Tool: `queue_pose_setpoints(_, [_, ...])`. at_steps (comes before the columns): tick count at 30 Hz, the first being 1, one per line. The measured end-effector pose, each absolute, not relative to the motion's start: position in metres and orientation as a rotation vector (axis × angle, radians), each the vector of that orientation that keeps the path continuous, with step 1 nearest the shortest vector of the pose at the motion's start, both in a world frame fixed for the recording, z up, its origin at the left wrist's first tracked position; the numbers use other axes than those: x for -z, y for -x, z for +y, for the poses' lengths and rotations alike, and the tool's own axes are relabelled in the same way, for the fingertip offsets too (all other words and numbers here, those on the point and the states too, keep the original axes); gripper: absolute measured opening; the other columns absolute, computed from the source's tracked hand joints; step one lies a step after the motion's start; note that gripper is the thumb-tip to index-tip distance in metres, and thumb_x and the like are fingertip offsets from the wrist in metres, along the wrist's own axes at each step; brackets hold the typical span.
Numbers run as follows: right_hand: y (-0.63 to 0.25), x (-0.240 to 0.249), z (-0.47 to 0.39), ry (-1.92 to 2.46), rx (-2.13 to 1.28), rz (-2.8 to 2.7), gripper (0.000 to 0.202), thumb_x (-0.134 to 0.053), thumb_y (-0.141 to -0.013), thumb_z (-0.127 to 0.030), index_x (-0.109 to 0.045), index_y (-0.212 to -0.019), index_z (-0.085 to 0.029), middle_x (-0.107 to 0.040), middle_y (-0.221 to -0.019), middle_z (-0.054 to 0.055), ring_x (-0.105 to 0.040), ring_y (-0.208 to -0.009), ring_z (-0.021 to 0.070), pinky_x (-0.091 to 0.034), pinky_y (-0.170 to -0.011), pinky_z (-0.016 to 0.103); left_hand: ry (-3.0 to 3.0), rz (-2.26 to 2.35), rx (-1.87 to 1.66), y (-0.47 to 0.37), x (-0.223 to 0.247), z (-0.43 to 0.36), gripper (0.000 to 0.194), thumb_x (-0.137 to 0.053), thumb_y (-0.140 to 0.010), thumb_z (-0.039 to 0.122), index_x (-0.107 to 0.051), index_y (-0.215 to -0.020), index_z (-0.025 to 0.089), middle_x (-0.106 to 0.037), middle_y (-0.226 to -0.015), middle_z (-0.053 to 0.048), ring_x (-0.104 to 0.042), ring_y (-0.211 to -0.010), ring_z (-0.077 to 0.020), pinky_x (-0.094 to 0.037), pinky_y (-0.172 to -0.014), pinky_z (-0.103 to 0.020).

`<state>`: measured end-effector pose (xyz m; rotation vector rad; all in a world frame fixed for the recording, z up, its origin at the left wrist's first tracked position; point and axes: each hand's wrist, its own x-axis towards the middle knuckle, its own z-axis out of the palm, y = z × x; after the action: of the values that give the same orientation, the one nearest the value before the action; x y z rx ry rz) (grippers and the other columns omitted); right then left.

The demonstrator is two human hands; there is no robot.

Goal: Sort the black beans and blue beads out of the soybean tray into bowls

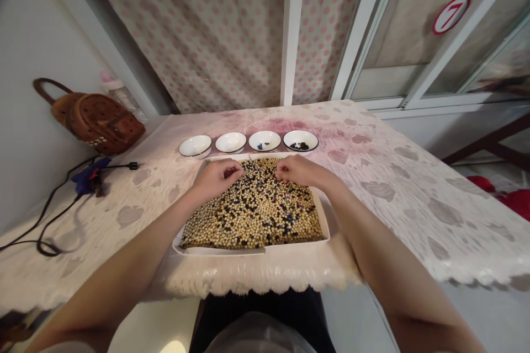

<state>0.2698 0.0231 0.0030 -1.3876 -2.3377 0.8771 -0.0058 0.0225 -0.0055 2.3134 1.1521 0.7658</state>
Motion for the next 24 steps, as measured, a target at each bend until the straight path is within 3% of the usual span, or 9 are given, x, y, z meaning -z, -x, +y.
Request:
queue_pose_setpoints(4, [-0.271, -0.004, 0.029, 1.297, -1.042, -2.101, 0.021, -0.052, -0.087, -0.032, -0.059, -0.072, -0.019, -0.062, -0.064, 0.001, -0.053, -0.053, 0.0113, -0.043, -0.052, 0.026, -2.343, 1.152, -0.785, 0.005, 0.003, 0.021, 0.016, -0.055, -0.091, 0.027, -0.068, -0.087, 0.019, -0.071, -0.083, -0.002, -0.061, -0.071, -0.0137, -0.045, -0.068, -0.026])
queue_pose_setpoints(9, [-0.268, -0.001, 0.048, 1.228, -0.829, -1.758, 0.012, -0.062, -0.079, -0.030, -0.056, -0.080, -0.019, -0.062, -0.069, -0.001, -0.055, -0.056, 0.0113, -0.046, -0.055, 0.025, -2.371, 1.138, -0.784, 0.005, 0.002, 0.019, 0.016, -0.055, -0.090, 0.026, -0.068, -0.087, 0.018, -0.071, -0.082, -0.001, -0.060, -0.070, -0.0141, -0.044, -0.066, -0.025])
queue_pose_setpoints(13, [-0.261, 0.001, 0.065, 1.186, -0.867, -1.608, 0.010, -0.064, -0.074, -0.022, -0.062, -0.083, -0.018, -0.068, -0.074, 0.001, -0.060, -0.063, 0.0126, -0.050, -0.064, 0.027, -2.367, 1.132, -0.796, 0.005, 0.003, 0.019, 0.016, -0.056, -0.090, 0.027, -0.069, -0.088, 0.018, -0.071, -0.083, -0.001, -0.061, -0.071, -0.0146, -0.044, -0.066, -0.025])
queue_pose_setpoints(17, [-0.257, -0.002, 0.067, 1.101, -1.118, -1.467, 0.015, -0.064, -0.077, -0.024, -0.068, -0.089, -0.016, -0.073, -0.084, 0.007, -0.063, -0.070, 0.0127, -0.053, -0.071, 0.028, -2.381, 1.135, -0.808, 0.005, 0.005, 0.020, 0.016, -0.056, -0.089, 0.027, -0.069, -0.086, 0.019, -0.071, -0.081, -0.001, -0.061, -0.070, -0.0148, -0.044, -0.065, -0.025])
queue_pose_setpoints(24, [-0.262, 0.002, 0.072, 1.128, -1.188, -1.448, 0.016, -0.066, -0.079, -0.029, -0.069, -0.086, -0.016, -0.073, -0.089, 0.012, -0.065, -0.070, 0.0139, -0.057, -0.070, 0.028, -2.396, 1.149, -0.807, 0.006, 0.005, 0.020, 0.017, -0.056, -0.089, 0.027, -0.071, -0.087, 0.019, -0.071, -0.083, -0.002, -0.062, -0.071, -0.0159, -0.045, -0.065, -0.025])
